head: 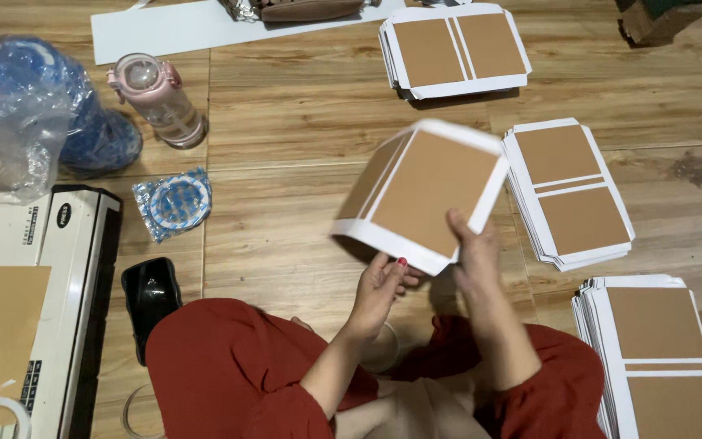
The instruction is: The person sits on the floor and assembles flat paper boxes by folding the flaps and securing them with clear adhesive tape. They handle a stack of pre-cut paper sheets, folding the edges and applying tape to create the box structure.
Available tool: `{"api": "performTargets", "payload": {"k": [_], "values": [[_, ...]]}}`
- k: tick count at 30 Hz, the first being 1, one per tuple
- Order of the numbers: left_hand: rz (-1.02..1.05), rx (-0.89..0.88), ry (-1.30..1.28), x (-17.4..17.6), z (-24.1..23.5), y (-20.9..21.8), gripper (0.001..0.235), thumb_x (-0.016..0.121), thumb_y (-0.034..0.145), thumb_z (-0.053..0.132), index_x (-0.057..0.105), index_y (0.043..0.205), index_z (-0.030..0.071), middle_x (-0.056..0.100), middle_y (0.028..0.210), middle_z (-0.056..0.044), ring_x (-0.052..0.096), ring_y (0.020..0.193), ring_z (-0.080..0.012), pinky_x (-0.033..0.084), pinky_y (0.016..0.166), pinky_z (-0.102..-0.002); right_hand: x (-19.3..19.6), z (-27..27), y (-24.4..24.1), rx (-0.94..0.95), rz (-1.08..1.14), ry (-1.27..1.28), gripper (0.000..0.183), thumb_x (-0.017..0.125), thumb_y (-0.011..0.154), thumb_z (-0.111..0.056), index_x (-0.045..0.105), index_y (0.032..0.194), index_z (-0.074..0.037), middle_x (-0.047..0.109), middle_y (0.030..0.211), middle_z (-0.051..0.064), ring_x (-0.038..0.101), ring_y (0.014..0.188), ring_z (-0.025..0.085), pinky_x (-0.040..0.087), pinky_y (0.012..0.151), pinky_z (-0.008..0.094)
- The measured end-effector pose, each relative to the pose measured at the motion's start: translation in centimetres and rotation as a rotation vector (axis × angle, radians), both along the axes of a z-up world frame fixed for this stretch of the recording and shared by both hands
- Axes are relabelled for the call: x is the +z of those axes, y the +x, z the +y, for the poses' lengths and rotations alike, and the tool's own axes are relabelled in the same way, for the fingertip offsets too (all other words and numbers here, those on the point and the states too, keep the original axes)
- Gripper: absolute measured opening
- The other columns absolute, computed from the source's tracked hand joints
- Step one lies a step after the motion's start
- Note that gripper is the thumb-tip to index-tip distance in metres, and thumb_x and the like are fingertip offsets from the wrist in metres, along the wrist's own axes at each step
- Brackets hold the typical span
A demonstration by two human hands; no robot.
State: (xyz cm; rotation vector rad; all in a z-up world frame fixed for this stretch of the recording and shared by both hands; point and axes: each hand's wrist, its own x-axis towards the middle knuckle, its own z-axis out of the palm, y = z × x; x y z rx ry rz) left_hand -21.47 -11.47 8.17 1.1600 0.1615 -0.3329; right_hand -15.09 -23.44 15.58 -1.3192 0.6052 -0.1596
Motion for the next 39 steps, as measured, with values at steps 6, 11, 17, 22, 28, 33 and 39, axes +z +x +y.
{"api": "performTargets", "payload": {"k": [6,11,17,22,28,33,39], "values": [[0.136,-0.013,0.118,-1.6,1.8,1.0,0.03,0.048,0.086,0.012,0.057,0.114,0.015,0.068,0.086,-0.005,0.055,0.067,-0.0046,0.038,0.058,-0.015,2.4,-15.8,6.0,-0.376,-0.508,-0.018,0.033,0.063,0.078,0.007,0.058,0.106,-0.01,0.066,0.092,0.003,0.065,0.083,0.015,0.06,0.082,0.03],[0.252,-0.073,0.188,-4.3,0.2,1.5,0.029,0.049,0.084,0.015,0.059,0.111,0.014,0.067,0.084,-0.005,0.055,0.068,-0.0071,0.038,0.059,-0.018,-7.0,-26.5,5.6,-0.606,-0.223,-0.128,0.044,0.061,0.07,0.012,0.054,0.107,-0.01,0.066,0.093,0.003,0.065,0.078,0.013,0.061,0.073,0.029],[0.198,-0.166,0.165,-7.5,-5.6,4.7,0.025,0.049,0.085,0.006,0.061,0.106,0.008,0.065,0.083,-0.009,0.059,0.075,-0.0122,0.048,0.067,-0.022,-14.7,-36.1,4.0,-0.375,0.706,-1.074,0.098,0.078,0.079,-0.035,0.01,0.137,0.006,0.009,0.141,0.03,0.01,0.131,0.042,0.012,0.107,0.047],[0.236,-0.293,0.084,-9.3,-14.1,9.0,0.028,0.048,0.086,0.011,0.06,0.111,0.011,0.065,0.098,-0.002,0.058,0.084,-0.0069,0.043,0.068,-0.018,-14.1,-40.0,8.6,-0.004,0.21,-1.156,0.064,0.062,0.093,-0.022,0.027,0.13,0.017,0.018,0.134,0.029,0.024,0.123,0.04,0.033,0.101,0.042],[0.466,-0.394,0.024,-6.4,-21.2,13.5,0.05,0.041,0.082,0.036,0.037,0.13,0.024,0.043,0.134,0.006,0.041,0.119,-0.0089,0.033,0.083,-0.03,-16.2,-41.7,12.2,0.29,0.348,-1.167,0.056,0.037,0.097,-0.05,0.058,0.114,-0.001,0.044,0.109,0.036,0.039,0.109,0.045,0.029,0.093,0.045],[0.286,-0.05,0.085,-6.7,-23.2,14.2,0.022,0.052,0.079,0.011,0.054,0.101,0.011,0.06,0.088,-0.005,0.054,0.079,-0.013,0.043,0.071,-0.027,-13.5,-35.6,12.0,0.179,0.648,-1.073,0.072,0.066,0.066,-0.067,0.06,0.103,-0.006,0.064,0.092,0.015,0.059,0.083,0.031,0.043,0.066,0.04],[0.353,-0.232,0.64,-1.7,-14.8,13.8,0.063,0.05,0.083,0.04,0.032,0.138,0.016,0.04,0.131,-0.012,0.042,0.121,-0.0319,0.033,0.099,-0.041,-11.3,-26.7,9.8,0.103,0.53,-0.855,0.066,0.081,0.06,-0.05,0.062,0.09,0.006,0.06,0.074,0.025,0.062,0.076,0.039,0.048,0.059,0.041]]}}
